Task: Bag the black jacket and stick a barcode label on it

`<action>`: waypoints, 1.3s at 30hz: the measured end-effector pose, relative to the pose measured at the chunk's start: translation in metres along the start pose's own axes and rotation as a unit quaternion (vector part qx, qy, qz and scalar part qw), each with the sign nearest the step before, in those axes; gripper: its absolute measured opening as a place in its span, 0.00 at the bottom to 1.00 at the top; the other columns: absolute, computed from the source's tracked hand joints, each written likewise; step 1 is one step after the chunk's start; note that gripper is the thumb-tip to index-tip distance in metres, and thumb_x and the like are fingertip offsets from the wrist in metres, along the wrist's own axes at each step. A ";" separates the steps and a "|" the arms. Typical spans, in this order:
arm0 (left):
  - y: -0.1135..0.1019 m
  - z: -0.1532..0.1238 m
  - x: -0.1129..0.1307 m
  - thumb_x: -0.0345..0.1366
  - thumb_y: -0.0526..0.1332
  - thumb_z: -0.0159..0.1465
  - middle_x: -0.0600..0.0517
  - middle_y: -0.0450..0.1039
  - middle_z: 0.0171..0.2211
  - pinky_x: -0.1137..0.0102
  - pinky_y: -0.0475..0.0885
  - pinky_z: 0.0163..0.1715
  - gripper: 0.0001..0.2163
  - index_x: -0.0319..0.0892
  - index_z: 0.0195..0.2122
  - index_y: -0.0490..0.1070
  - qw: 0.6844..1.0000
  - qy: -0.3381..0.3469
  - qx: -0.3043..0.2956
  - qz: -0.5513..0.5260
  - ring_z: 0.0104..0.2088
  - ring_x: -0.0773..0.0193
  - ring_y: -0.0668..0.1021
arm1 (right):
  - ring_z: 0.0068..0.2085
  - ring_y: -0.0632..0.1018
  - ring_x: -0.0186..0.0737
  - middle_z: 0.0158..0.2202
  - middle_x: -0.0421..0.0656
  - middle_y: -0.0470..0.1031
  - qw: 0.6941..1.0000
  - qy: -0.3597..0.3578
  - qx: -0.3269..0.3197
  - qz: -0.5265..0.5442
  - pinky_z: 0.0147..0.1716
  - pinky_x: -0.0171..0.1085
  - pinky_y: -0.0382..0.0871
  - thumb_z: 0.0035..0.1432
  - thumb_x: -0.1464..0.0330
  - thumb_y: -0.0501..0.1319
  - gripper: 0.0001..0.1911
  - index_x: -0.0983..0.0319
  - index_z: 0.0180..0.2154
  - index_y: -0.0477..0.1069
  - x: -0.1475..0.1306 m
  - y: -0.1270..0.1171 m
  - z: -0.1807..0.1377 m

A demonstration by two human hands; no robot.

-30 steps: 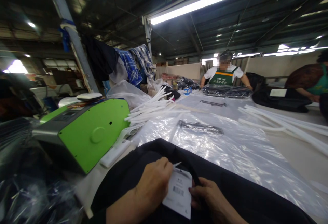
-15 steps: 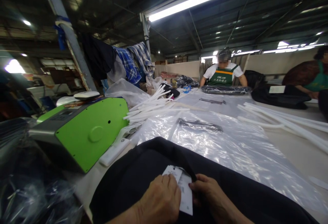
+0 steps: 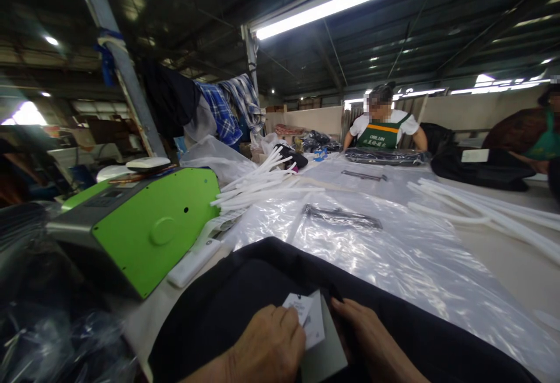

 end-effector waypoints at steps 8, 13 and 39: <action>-0.002 -0.013 -0.017 0.23 0.54 0.52 0.48 0.73 0.33 0.68 0.71 0.26 0.09 0.38 0.33 0.67 0.994 -0.061 0.069 -0.065 0.28 0.61 0.73 | 0.20 0.66 0.32 0.20 0.41 0.66 1.000 0.005 -0.022 -0.020 0.18 0.32 0.56 0.52 0.47 0.55 0.25 0.65 0.28 0.66 0.011 0.008 0.004; 0.001 -0.010 -0.005 0.23 0.54 0.50 0.47 0.73 0.32 0.68 0.70 0.25 0.10 0.37 0.33 0.68 0.995 -0.027 0.085 -0.040 0.27 0.60 0.73 | 0.25 0.70 0.34 0.24 0.43 0.69 0.999 -0.002 -0.026 -0.032 0.24 0.32 0.61 0.42 0.49 0.64 0.26 0.67 0.28 0.68 0.002 0.018 0.002; 0.061 -0.051 -0.111 0.29 0.60 0.40 0.55 0.70 0.21 0.73 0.62 0.26 0.09 0.37 0.25 0.70 0.543 -0.501 0.072 -0.670 0.23 0.68 0.70 | 0.20 0.70 0.34 0.19 0.40 0.69 0.996 0.065 -0.030 0.051 0.17 0.30 0.56 0.32 0.68 0.61 0.11 0.63 0.24 0.64 0.018 0.010 0.005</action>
Point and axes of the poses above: each hand's wrist, its own z-axis towards the middle knuckle, its own y-axis out of the palm, x = y × z, the point moved 7 cm from there along z, towards the middle knuckle
